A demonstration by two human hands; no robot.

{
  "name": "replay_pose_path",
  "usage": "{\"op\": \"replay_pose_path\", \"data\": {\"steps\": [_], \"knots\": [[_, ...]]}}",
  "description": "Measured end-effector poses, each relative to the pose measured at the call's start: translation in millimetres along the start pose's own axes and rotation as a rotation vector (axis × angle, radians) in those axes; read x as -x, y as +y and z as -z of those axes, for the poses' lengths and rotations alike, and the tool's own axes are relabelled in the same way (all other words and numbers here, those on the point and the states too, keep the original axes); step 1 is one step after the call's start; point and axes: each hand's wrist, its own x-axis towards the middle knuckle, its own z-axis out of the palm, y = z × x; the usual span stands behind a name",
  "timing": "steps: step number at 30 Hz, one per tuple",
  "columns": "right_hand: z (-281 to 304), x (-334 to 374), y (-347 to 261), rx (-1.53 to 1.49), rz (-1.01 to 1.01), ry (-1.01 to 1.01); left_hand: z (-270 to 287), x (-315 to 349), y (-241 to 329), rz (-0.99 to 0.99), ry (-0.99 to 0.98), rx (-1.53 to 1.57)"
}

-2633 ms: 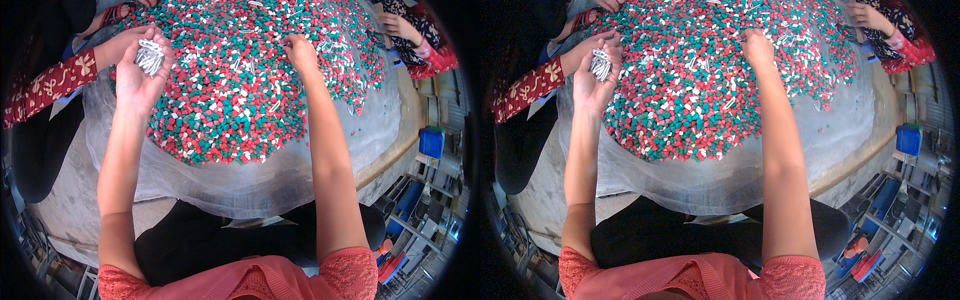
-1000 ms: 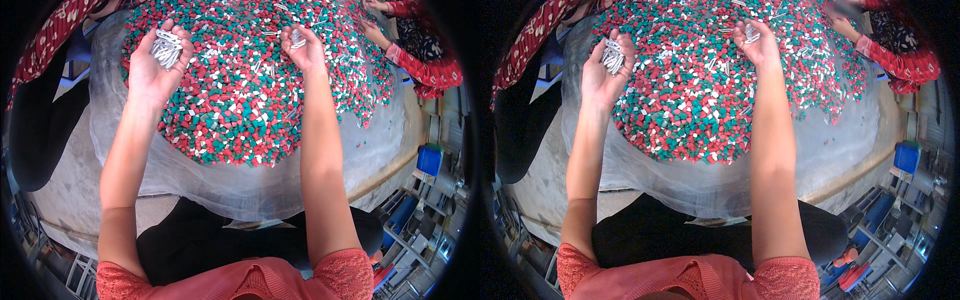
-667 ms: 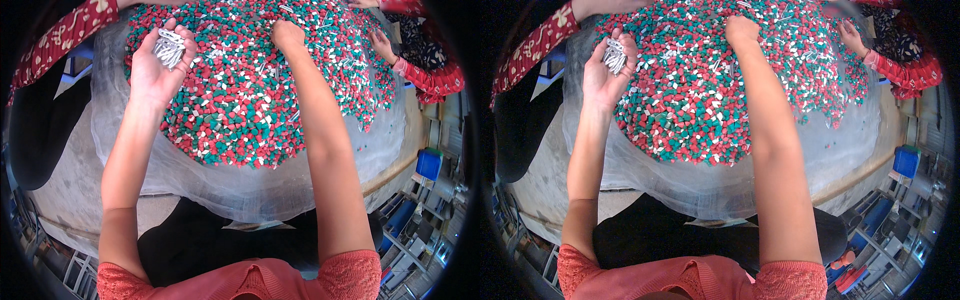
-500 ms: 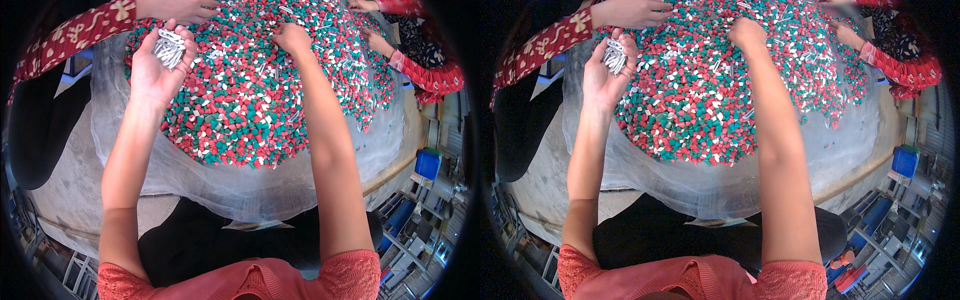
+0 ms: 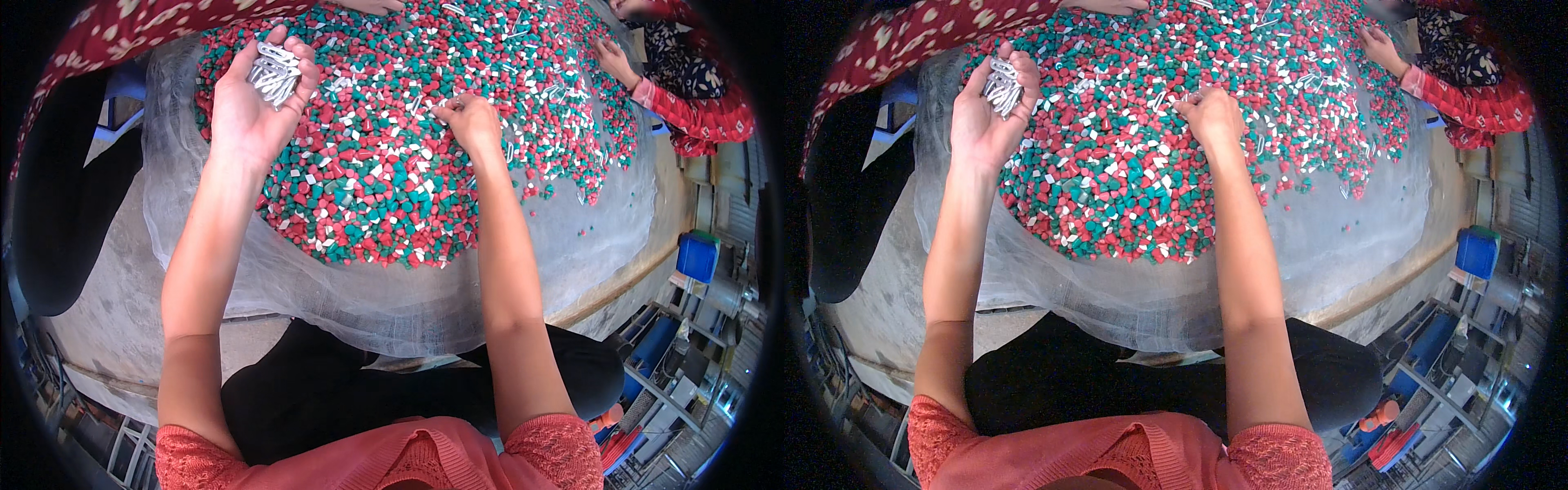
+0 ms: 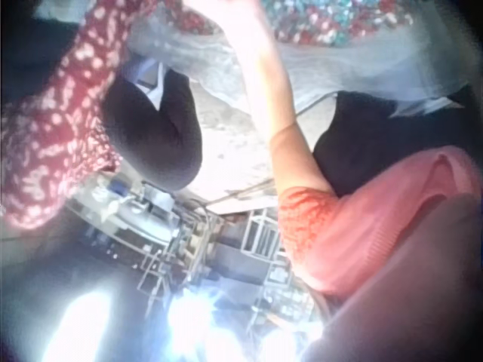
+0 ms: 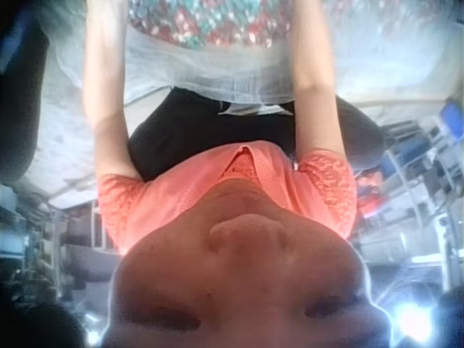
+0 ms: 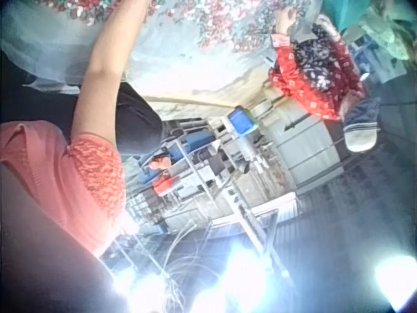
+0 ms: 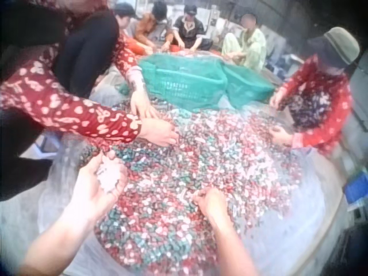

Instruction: The person sits on the floor and sorts small white plastic caps from a large pile of mixed red, green, and white caps spread on a sheet. They repeatedly pick white caps from the pile and transfer them into their left hand, accumulating a small stack of white caps.

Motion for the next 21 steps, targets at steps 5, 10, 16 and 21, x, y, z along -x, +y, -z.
{"op": "replay_pose_path", "data": {"steps": [5, 10, 16, 21], "knots": [[12.3, 0.3, 20.0, -1.32, -0.089, -0.342, -0.9, 1.2, 8.5, -0.024, 0.005, 0.005], [1.1, -2.1, -1.3, -0.655, 0.0, -0.219, -3.3, 2.8, 10.1, -0.036, 0.009, 0.003], [-12.6, -3.3, -62.3, 0.312, -0.125, -0.1, -4.5, 4.2, 10.2, -0.024, -0.001, 0.013], [-13.2, -23.8, -23.8, -0.125, 0.015, -0.229, -5.1, 3.8, 11.0, -0.022, -0.03, 0.022]]}}
